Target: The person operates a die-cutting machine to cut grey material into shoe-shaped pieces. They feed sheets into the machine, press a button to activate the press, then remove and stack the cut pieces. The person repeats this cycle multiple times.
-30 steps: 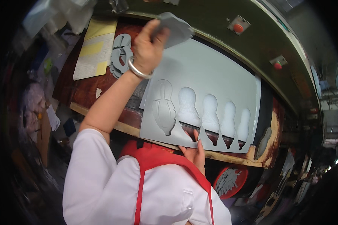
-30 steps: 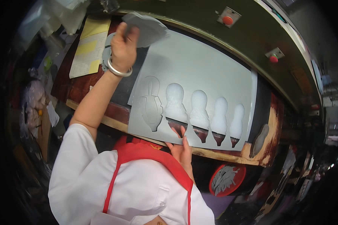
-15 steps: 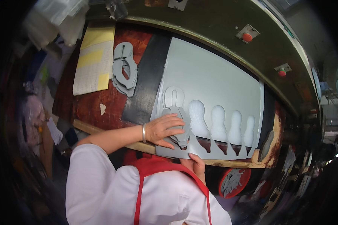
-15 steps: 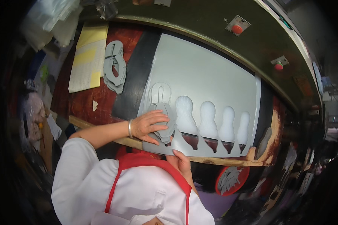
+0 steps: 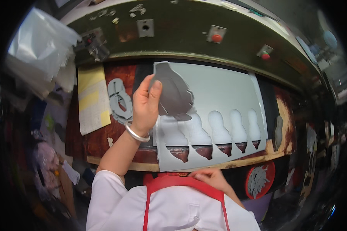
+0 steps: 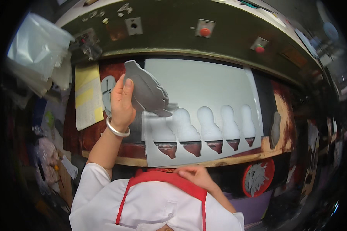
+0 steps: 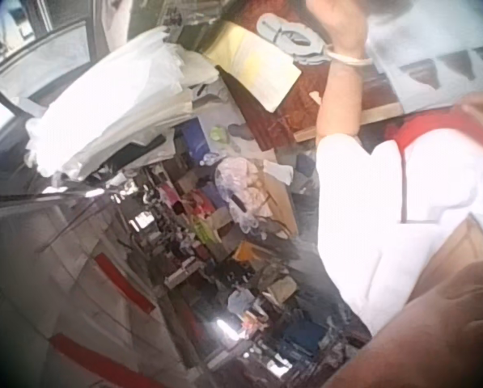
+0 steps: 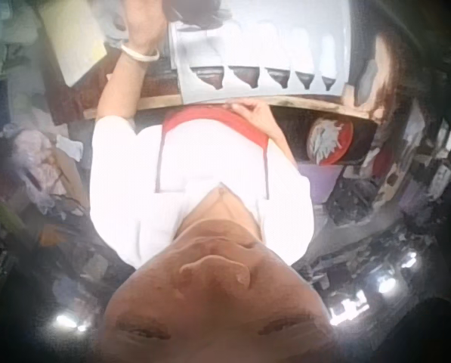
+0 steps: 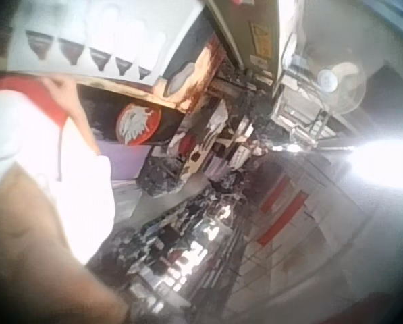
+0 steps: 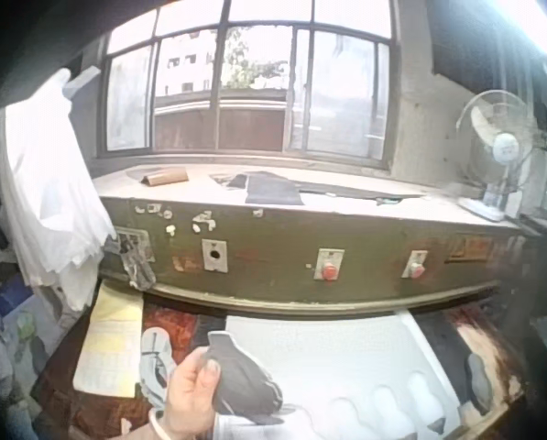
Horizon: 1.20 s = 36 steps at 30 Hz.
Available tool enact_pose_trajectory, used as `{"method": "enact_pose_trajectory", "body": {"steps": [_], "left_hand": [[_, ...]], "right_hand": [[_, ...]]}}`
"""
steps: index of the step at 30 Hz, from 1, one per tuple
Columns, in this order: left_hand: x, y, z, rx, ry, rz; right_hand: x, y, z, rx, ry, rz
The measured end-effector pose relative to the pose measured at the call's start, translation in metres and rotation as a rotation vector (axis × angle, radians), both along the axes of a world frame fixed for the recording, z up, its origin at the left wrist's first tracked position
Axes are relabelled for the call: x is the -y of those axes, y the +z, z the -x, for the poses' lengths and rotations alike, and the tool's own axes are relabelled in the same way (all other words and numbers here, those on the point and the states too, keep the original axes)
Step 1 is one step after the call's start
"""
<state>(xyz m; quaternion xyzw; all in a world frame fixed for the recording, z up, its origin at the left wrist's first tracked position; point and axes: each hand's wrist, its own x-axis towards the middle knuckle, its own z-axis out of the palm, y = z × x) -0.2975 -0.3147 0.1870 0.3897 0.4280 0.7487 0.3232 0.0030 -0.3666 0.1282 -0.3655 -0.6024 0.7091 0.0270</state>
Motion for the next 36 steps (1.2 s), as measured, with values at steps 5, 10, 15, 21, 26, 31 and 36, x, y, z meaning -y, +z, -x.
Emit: {"method": "enact_pose_trajectory", "body": {"steps": [5, 10, 15, 21, 26, 31, 36], "left_hand": [[-0.009, 0.013, -0.104, -0.069, -0.351, 0.074], [-0.003, 0.0, -0.195, -0.305, -0.514, 0.108], [0.002, -0.009, -0.231, -0.156, -1.111, 0.397], [-0.004, -0.006, -0.29, 0.006, -1.1, 0.414], [-0.008, -0.018, -0.331, -0.124, -1.023, 0.324], [-0.008, -0.017, -0.367, 0.293, -1.024, 0.42], [-0.035, 0.011, -0.366, 0.5, -0.916, 0.4]], "right_hand": [[-0.044, 0.035, 0.005, -0.336, -0.855, -0.983], [-0.051, 0.029, -0.036, -0.138, -0.974, -1.312], [-0.047, 0.003, -0.114, -0.314, -1.187, -0.741], [-0.028, 0.009, -0.148, -0.225, -1.469, -1.153], [0.011, 0.037, -0.166, 0.308, -1.042, -1.368], [0.014, 0.006, -0.186, -0.109, -1.273, -1.136], [0.026, -0.023, -0.232, -0.919, -1.9, -0.42]]}}
